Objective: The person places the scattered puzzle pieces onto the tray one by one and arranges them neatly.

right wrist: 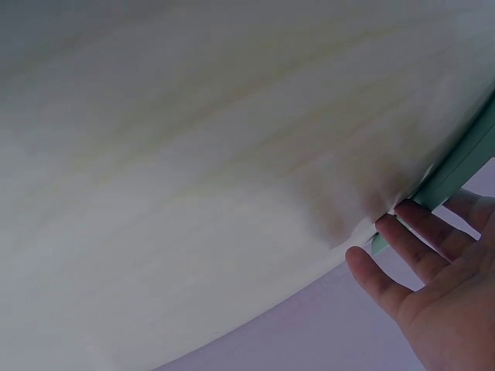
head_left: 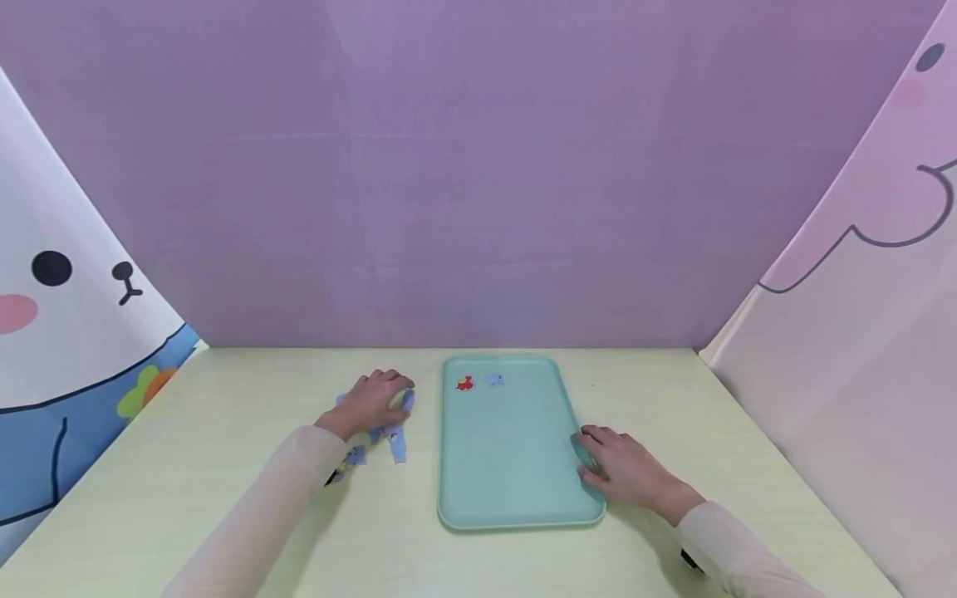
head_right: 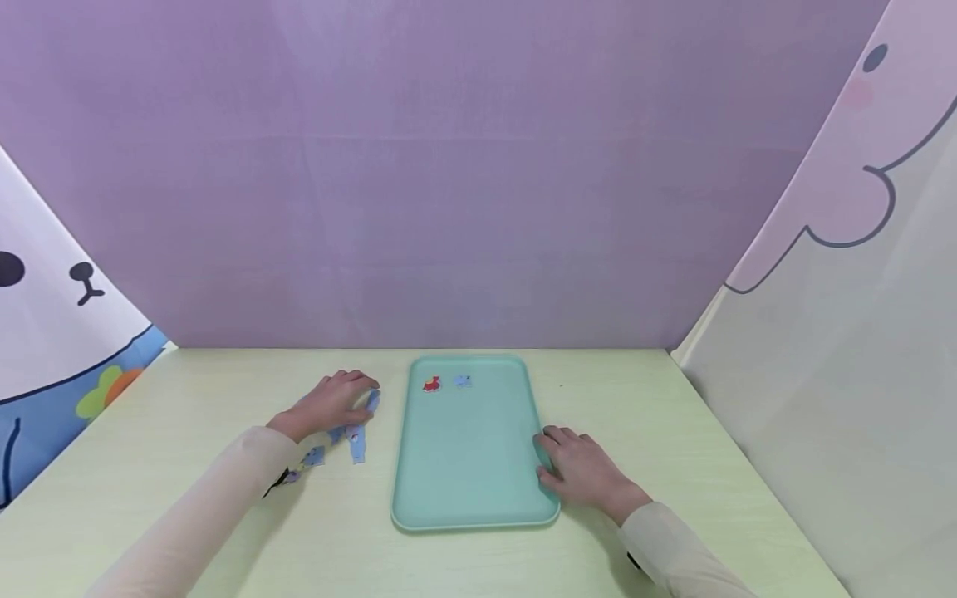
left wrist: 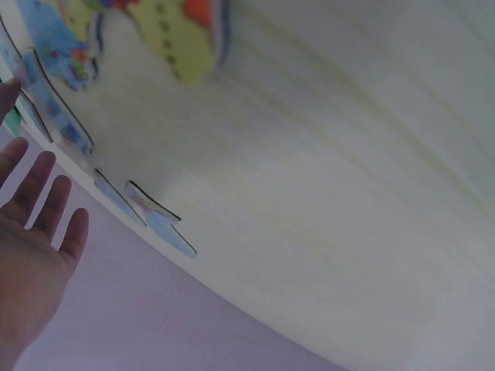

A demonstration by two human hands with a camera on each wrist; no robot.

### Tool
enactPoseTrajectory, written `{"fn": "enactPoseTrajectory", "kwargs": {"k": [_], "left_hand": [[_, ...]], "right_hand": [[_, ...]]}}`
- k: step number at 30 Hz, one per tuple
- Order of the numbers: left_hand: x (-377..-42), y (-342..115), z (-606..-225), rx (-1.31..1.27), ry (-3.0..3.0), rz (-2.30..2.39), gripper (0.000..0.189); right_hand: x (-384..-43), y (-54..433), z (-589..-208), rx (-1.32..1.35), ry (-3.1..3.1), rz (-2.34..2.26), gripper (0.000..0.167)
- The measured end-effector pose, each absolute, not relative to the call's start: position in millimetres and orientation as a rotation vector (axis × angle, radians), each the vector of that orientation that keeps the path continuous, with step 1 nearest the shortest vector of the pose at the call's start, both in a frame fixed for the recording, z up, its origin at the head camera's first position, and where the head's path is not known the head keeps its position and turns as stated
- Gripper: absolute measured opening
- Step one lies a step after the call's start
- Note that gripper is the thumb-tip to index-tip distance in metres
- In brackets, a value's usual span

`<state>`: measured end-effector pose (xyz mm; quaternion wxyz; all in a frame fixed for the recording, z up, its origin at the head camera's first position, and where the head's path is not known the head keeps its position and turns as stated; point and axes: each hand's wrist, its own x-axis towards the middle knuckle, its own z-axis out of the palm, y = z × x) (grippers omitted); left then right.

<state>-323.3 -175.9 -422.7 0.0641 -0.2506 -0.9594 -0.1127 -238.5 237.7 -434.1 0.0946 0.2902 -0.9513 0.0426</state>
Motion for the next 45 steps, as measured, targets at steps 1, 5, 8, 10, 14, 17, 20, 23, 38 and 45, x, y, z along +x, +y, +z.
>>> {"fn": "enactPoseTrajectory", "kwargs": {"k": [1, 5, 8, 10, 14, 17, 20, 23, 38, 45], "left_hand": [[-323.4, -176.0, -422.0, -0.761, -2.898, -0.34, 0.045], [-323.3, -176.9, -419.8, -0.761, -2.917, -0.367, 0.047], [-323.5, -177.5, -419.6, -0.762, -2.93, -0.392, 0.048], [-324.1, -177.9, -420.2, -0.767, -2.938, -0.403, 0.048], [-326.0, -178.6, -422.0, -0.789, -2.934, -0.4, 0.048], [-327.3, -178.7, -423.3, -0.801, -2.931, -0.395, 0.047], [-328.2, -178.7, -424.2, -0.802, -2.931, -0.392, 0.046], [-328.5, -178.4, -424.1, -0.8, -2.929, -0.388, 0.045], [-328.5, -176.1, -423.7, -0.784, -2.937, -0.403, 0.044], [-328.9, -174.5, -424.9, -0.767, -2.935, -0.373, 0.047]], "right_hand": [[-238.7, 238.0, -434.5, 0.859, -2.823, 0.128, 0.044], [-238.8, 238.1, -434.9, 0.859, -2.831, 0.131, 0.045], [-238.6, 237.8, -434.6, 0.86, -2.843, 0.141, 0.044], [-238.5, 237.6, -434.1, 0.862, -2.841, 0.139, 0.044], [-238.6, 237.5, -433.3, 0.863, -2.842, 0.13, 0.044], [-238.3, 237.5, -432.6, 0.863, -2.845, 0.126, 0.044], [-238.2, 237.7, -431.7, 0.869, -2.844, 0.124, 0.044], [-238.4, 237.8, -430.9, 0.878, -2.841, 0.118, 0.043], [-233.6, 234.3, -428.4, 0.875, -2.814, 0.047, 0.042], [-232.5, 233.3, -429.2, 0.869, -2.821, 0.057, 0.042]]}}
